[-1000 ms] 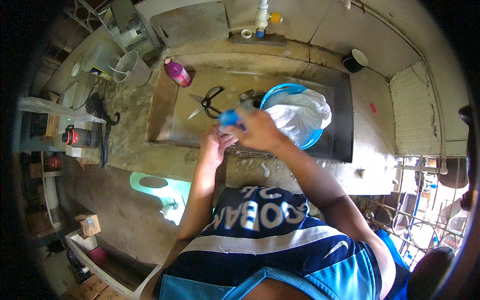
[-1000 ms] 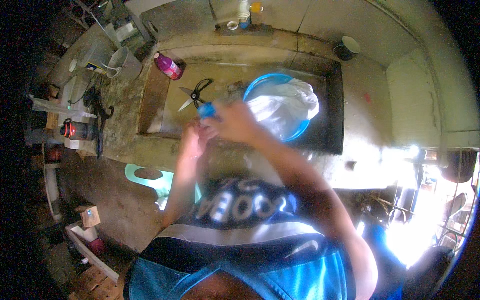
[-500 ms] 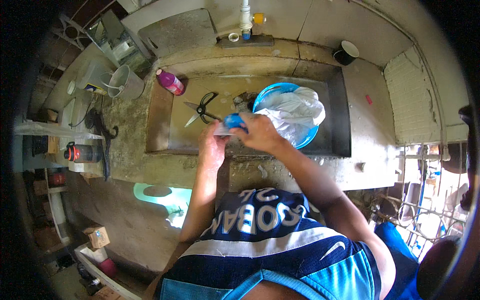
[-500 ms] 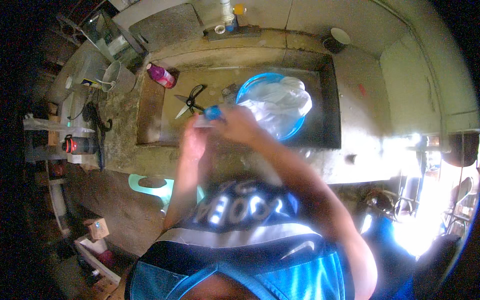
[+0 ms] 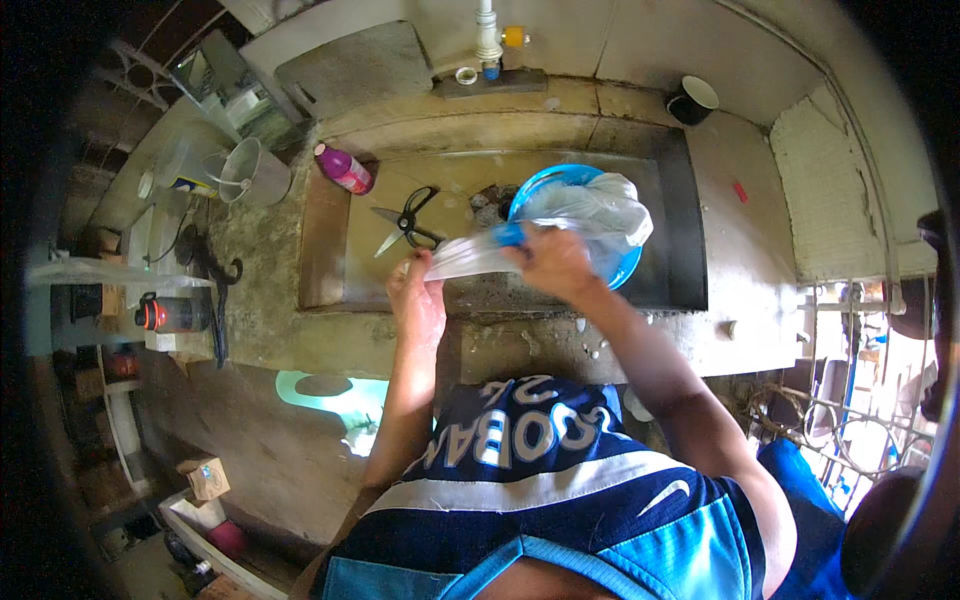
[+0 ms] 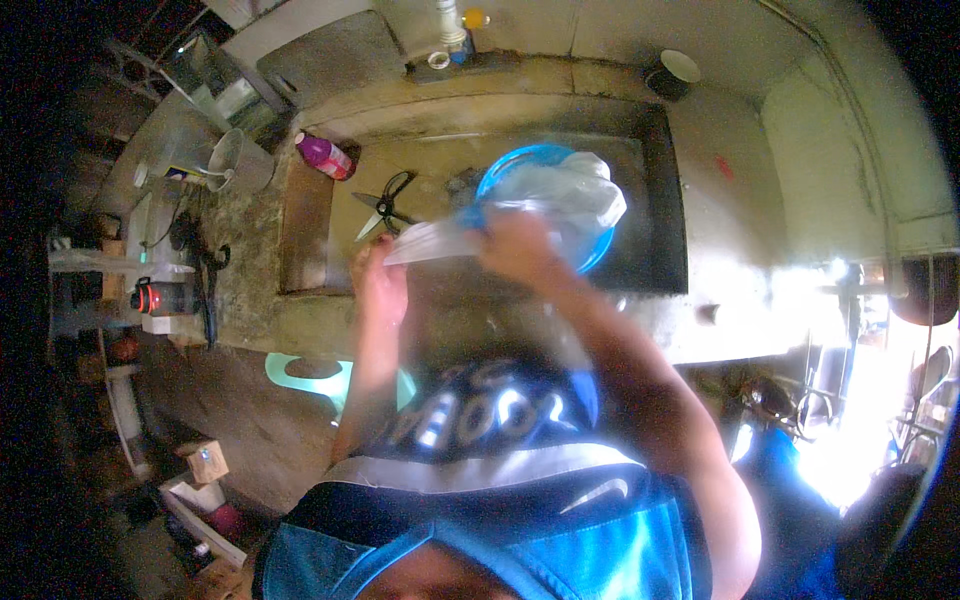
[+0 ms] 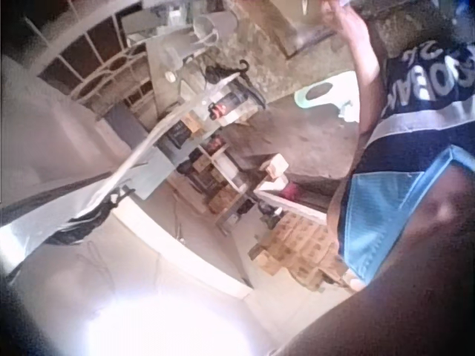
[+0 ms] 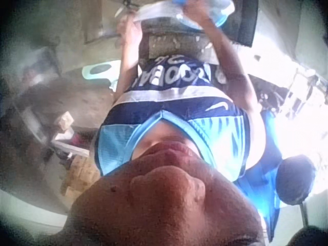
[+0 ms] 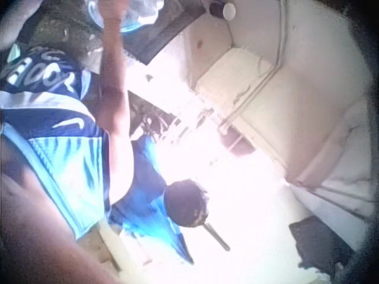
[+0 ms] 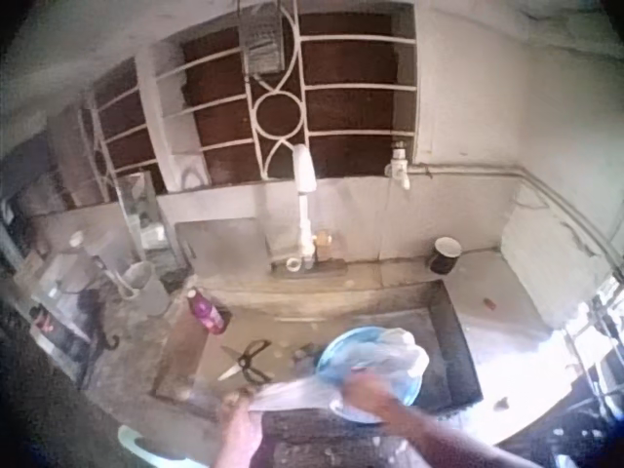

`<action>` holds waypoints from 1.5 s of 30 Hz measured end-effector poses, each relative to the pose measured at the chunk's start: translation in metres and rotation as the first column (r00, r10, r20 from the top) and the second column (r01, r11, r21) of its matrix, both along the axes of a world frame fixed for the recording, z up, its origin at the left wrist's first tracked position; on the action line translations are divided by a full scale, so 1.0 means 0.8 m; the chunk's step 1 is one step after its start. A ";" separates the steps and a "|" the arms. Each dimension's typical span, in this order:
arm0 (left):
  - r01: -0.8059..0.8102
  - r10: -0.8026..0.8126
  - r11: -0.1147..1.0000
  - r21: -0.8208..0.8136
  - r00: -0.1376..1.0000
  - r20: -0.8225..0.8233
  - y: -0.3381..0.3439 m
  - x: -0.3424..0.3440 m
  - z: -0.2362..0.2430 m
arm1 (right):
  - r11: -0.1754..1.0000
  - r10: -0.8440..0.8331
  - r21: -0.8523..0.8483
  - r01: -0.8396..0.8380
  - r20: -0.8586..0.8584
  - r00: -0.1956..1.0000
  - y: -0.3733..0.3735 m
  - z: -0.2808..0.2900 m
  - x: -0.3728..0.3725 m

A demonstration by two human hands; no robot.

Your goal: The person washes a white garment by hand in a blue basin filled with soapy water. They repeatedly scrub the fabric with a blue brush, rinse it, and wring it out. The garment is then placed on a nearby shelf.

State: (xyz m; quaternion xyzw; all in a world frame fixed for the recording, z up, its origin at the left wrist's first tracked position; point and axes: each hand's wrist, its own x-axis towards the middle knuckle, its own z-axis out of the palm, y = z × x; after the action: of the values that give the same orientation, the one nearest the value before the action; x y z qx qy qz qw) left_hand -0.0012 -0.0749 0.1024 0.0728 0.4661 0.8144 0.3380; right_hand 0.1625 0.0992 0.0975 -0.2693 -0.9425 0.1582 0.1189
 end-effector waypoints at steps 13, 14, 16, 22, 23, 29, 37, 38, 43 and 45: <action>0.108 -0.099 0.987 0.122 0.992 -0.071 0.002 0.013 0.014 | 0.962 -0.217 -0.131 0.239 0.160 0.963 0.011 -0.014 0.006; 0.110 -0.108 0.992 0.063 0.994 -0.031 -0.003 0.010 0.003 | 0.966 -0.167 -0.183 0.181 0.087 0.982 0.042 -0.045 0.037; 0.116 -0.117 0.992 0.058 0.993 0.013 -0.013 0.011 -0.008 | 0.956 -0.267 -0.114 0.270 0.042 0.963 0.060 -0.047 0.063; 0.105 -0.110 0.994 0.038 0.983 0.146 -0.006 0.015 0.004 | 0.859 -0.438 -0.376 0.348 -0.188 0.879 0.050 0.007 0.058; 0.114 -0.120 0.992 0.050 0.982 0.145 0.002 0.017 0.017 | 0.833 -0.460 -0.426 0.353 -0.181 0.869 0.046 0.013 0.054; 0.392 -0.384 0.917 0.073 0.917 -0.108 0.053 0.034 0.092 | 0.869 -0.354 -0.443 0.222 -0.241 0.904 0.037 0.008 0.064; 0.201 -0.371 0.886 -0.418 0.848 -0.378 0.038 0.021 0.040 | 0.900 -0.261 -0.413 0.138 -0.259 0.930 0.023 -0.006 0.046; 0.146 -0.364 0.866 -0.479 0.840 -0.401 0.023 0.016 0.033 | 0.873 -0.335 -0.450 0.186 -0.278 0.900 0.013 -0.010 0.056; 0.244 -0.664 0.596 -0.765 0.686 -0.298 -0.036 -0.009 0.037 | 0.844 -0.251 -0.529 0.087 -0.247 0.936 -0.013 -0.006 0.105; 0.335 -0.664 0.603 -0.724 0.714 -0.222 -0.040 -0.012 0.038 | 0.807 -0.141 -0.591 0.012 -0.172 0.975 -0.023 0.029 0.108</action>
State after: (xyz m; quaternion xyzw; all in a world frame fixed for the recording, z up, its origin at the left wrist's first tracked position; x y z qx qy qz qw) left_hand -0.0109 -0.1067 0.1330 0.2812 0.7381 0.4285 0.4387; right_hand 0.2486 0.0811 0.1204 -0.3127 -0.8183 0.4632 0.1341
